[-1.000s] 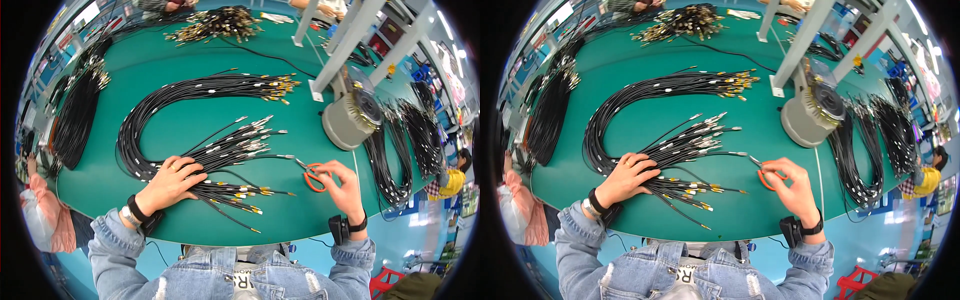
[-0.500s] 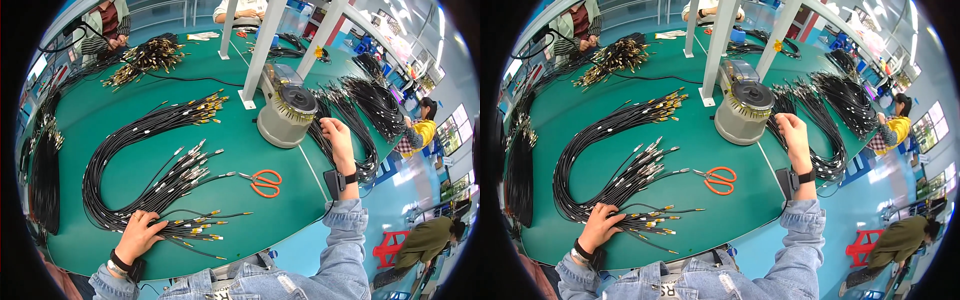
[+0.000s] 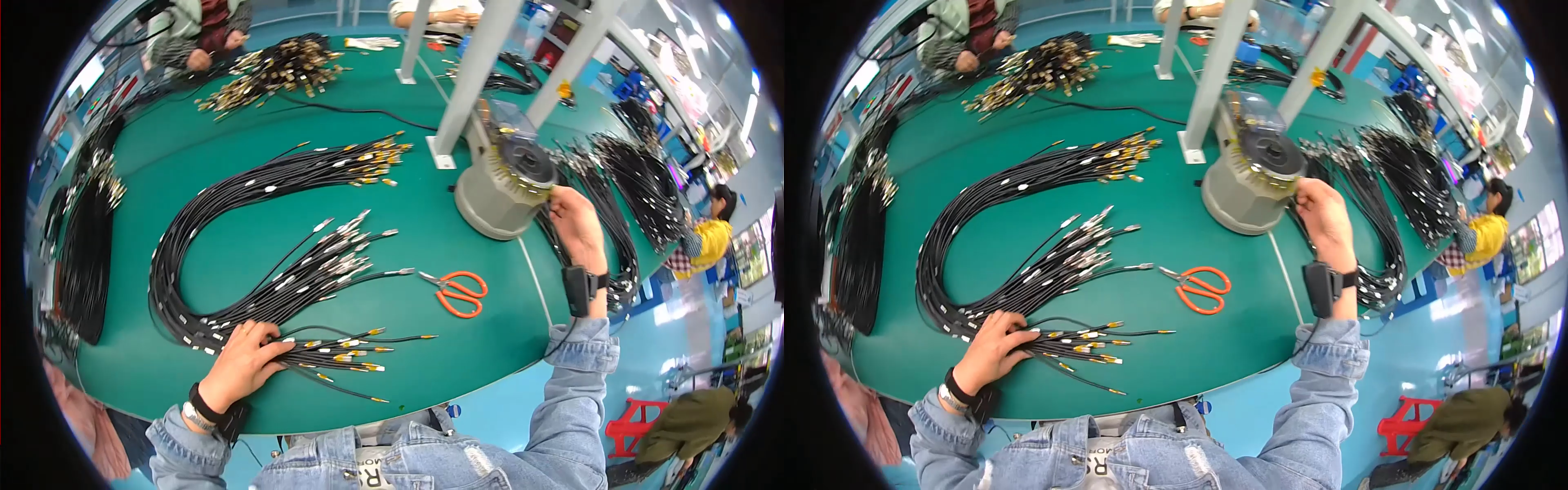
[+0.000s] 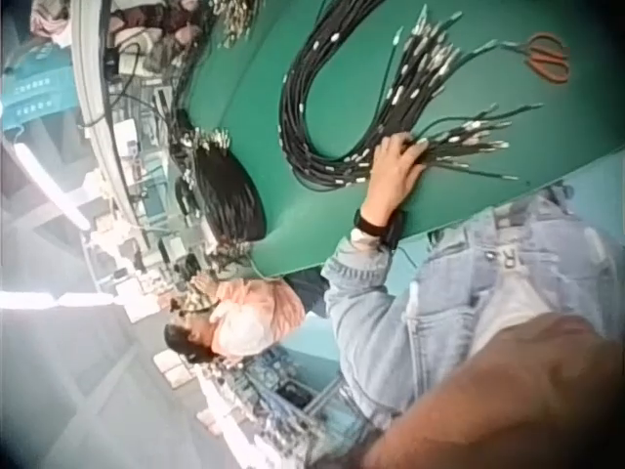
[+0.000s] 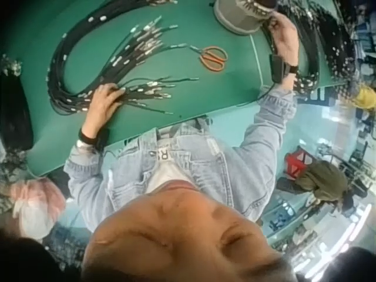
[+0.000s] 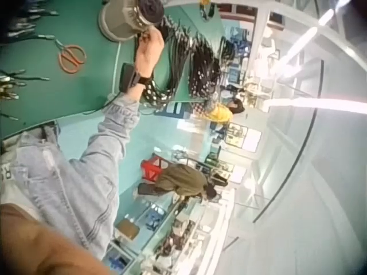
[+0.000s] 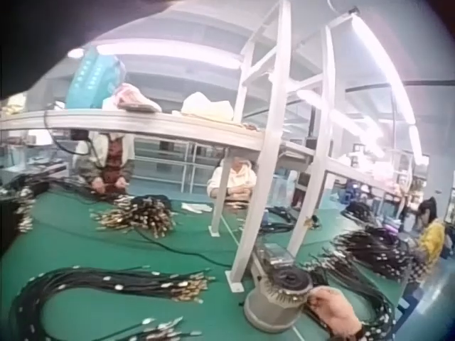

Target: Assembling wire harnesses by attaching connectors to bundles of wires.

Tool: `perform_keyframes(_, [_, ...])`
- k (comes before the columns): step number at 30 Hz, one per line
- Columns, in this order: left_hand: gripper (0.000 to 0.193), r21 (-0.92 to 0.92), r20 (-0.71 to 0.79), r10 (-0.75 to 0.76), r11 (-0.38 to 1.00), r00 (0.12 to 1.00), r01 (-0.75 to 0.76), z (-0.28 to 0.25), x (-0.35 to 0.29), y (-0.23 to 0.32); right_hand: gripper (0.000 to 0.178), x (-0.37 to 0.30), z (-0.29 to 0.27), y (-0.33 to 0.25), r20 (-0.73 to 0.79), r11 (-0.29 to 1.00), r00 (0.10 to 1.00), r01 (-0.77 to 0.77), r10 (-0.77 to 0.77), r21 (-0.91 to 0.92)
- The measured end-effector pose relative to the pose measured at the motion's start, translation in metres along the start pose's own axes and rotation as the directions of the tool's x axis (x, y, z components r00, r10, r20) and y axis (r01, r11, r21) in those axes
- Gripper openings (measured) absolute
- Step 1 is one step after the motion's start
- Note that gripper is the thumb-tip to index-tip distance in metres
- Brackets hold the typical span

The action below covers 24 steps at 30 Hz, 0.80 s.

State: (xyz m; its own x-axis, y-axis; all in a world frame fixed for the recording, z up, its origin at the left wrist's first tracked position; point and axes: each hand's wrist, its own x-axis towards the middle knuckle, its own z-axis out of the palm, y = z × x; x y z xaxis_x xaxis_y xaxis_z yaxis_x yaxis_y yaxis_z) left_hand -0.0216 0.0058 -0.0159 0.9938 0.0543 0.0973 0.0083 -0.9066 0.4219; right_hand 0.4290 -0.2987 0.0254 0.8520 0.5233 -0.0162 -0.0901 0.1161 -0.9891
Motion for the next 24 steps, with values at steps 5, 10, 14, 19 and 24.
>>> perform_keyframes(5, [0.036, -0.072, -0.078, 0.003, 0.997, 0.997, -0.009, -0.01, 0.024, 0.016, 0.011, -0.038, 0.044, -0.021, 0.107, 0.957, 0.99, 0.057, -0.09, 0.285])
perform_keyframes(10, [0.027, 0.117, -0.268, 0.017, 0.993, 0.963, 0.016, 0.015, 0.05, -0.002, 0.014, -0.081, 0.108, -0.013, 0.27, 0.977, 0.952, 0.094, -0.144, 0.189])
perform_keyframes(14, [0.015, 0.237, -0.275, 0.015, 0.97, 0.961, 0.053, 0.032, 0.059, -0.008, 0.015, -0.105, 0.148, 0.009, 0.373, 0.987, 0.923, 0.034, -0.092, 0.157])
perform_keyframes(19, [0.014, 0.273, -0.35, -0.053, 0.949, 0.935, 0.156, 0.035, 0.059, -0.004, 0.013, -0.116, 0.177, 0.035, 0.483, 0.985, 0.873, -0.137, 0.07, 0.104])
perform_keyframes(24, [0.014, 0.278, -0.409, -0.047, 0.945, 0.911, 0.173, 0.027, 0.067, -0.016, 0.009, -0.109, 0.183, 0.053, 0.566, 0.97, 0.814, -0.222, 0.132, 0.094])
